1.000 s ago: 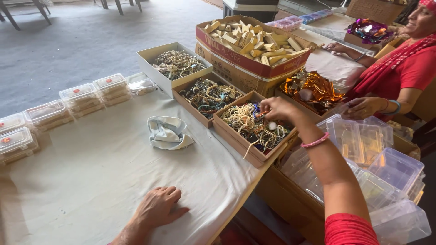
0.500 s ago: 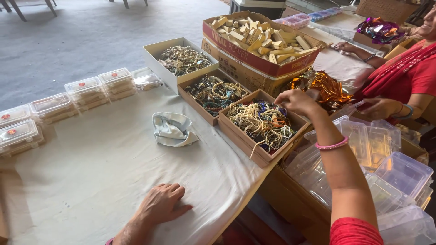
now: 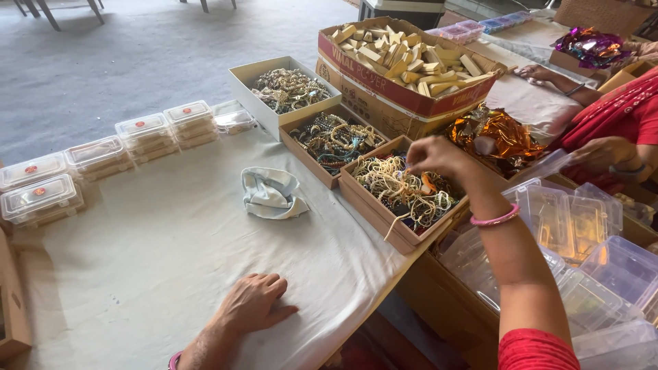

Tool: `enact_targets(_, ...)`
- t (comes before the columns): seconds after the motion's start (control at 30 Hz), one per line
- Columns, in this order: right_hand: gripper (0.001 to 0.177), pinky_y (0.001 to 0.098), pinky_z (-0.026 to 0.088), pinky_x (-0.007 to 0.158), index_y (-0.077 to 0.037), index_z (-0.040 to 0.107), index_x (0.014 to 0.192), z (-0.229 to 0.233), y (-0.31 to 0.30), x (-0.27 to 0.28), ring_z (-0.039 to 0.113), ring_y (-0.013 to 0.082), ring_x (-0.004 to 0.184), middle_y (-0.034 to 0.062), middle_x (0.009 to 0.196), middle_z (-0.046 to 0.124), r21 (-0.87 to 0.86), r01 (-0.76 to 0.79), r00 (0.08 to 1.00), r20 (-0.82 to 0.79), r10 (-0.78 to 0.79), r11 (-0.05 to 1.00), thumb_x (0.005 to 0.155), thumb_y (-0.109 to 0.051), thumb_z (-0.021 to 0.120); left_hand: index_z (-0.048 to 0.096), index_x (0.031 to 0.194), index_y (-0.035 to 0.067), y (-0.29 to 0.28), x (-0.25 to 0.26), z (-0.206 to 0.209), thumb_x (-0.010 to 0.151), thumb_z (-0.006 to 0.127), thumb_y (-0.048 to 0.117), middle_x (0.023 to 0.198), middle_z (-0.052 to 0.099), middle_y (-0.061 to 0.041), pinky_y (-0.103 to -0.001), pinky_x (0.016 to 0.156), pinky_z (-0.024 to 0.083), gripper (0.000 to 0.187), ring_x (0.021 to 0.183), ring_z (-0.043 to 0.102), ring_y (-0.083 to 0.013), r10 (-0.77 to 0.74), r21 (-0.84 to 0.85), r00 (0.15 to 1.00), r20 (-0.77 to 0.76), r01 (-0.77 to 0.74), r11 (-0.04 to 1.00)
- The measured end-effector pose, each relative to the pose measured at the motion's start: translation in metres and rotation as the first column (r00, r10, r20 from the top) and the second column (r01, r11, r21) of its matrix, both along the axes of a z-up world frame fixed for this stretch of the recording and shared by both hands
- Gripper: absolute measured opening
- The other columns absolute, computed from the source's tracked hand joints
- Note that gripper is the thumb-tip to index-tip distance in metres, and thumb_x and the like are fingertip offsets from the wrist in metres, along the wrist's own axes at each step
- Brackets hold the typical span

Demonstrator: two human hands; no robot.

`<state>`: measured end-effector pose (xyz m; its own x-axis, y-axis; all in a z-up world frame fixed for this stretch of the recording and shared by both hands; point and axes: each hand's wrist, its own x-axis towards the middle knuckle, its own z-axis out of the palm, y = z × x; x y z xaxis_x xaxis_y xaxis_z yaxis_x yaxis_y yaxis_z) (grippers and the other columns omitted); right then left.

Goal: The person cleans various pieces of jewelry, including necklaces and bracelets, using a white cloth. They wipe the items, place them into small beige pouches, and then put the pouches into clear plastic containers. The person also handles a long beaded necklace, wiping it with the cloth.

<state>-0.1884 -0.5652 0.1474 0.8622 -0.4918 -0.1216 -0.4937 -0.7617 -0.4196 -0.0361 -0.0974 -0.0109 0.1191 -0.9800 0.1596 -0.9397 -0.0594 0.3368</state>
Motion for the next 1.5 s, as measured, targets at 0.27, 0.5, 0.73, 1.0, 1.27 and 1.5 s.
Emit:
enact_targets(0.27,0.006,0.025,0.064,0.079,-0.008,0.074,0.093,0.08,-0.013,-0.01,0.074,0.0106,0.085,0.0057,0.097,0.076,0.038,-0.081,0.838,0.544,0.048,0.996,0.089,-0.003,0.073,0.06,0.084,0.007,0.001,0.0,0.002,0.088,0.072,0.055,0.081,0.063,-0.009,-0.045,0.077,0.05,0.049,0.08,0.064,-0.0309,-0.014,-0.028,1.0,0.012,0.015,0.999)
enact_targets(0.5,0.01,0.022,0.052,0.062,-0.007,0.07,0.101,0.125,0.0,-0.022,0.062,0.0089,0.074,0.0091,0.097,0.073,-0.185,0.096,0.731,0.68,0.057,0.978,0.102,0.002,0.067,0.059,0.084,0.007,0.001,0.0,0.0,0.088,0.072,0.055,0.081,0.062,-0.01,-0.045,0.076,0.05,0.05,0.08,0.064,-0.0315,-0.025,-0.063,0.999,0.027,0.026,0.998)
enact_targets(0.73,0.028,0.0322,0.063,0.087,-0.006,0.066,0.107,0.078,0.008,-0.015,0.073,0.0165,0.095,0.0089,0.102,0.076,0.265,-0.134,0.894,0.448,0.001,0.955,0.082,0.0,0.076,0.059,0.084,0.007,0.002,0.002,-0.002,0.088,0.071,0.055,0.081,0.062,-0.009,-0.045,0.075,0.05,0.05,0.079,0.064,-0.0318,-0.031,-0.078,0.999,0.029,0.033,0.996)
enact_targets(1.0,0.034,0.0322,0.063,0.085,-0.008,0.071,0.112,-0.054,-0.056,0.014,0.074,0.0167,0.093,0.0067,0.104,0.077,0.143,0.174,0.98,0.072,-0.185,0.974,0.08,-0.002,0.079,0.061,0.083,0.008,0.003,-0.003,0.006,0.087,0.072,0.055,0.08,0.063,-0.009,-0.045,0.076,0.05,0.049,0.079,0.064,-0.0317,-0.005,-0.079,1.0,0.023,0.007,0.997)
enact_targets(1.27,0.033,0.0276,0.057,0.078,-0.009,0.073,0.108,-0.021,-0.044,0.001,0.073,0.0154,0.086,0.0063,0.098,0.078,-0.136,0.093,0.995,-0.026,-0.097,0.986,0.078,-0.007,0.085,0.061,0.083,0.008,0.004,-0.001,0.005,0.088,0.072,0.054,0.08,0.063,-0.009,-0.045,0.076,0.05,0.048,0.08,0.064,-0.0318,-0.013,-0.085,1.0,0.014,0.015,0.996)
enact_targets(1.5,0.015,0.0277,0.058,0.075,-0.007,0.064,0.097,0.074,-0.006,-0.015,0.066,0.0147,0.082,0.0035,0.089,0.067,0.127,-0.06,0.815,0.579,-0.025,0.99,0.087,0.005,0.066,0.061,0.081,0.007,0.002,-0.001,0.008,0.088,0.073,0.052,0.078,0.062,-0.009,-0.044,0.071,0.05,0.047,0.076,0.064,-0.0307,-0.028,-0.089,0.999,0.032,0.03,0.996)
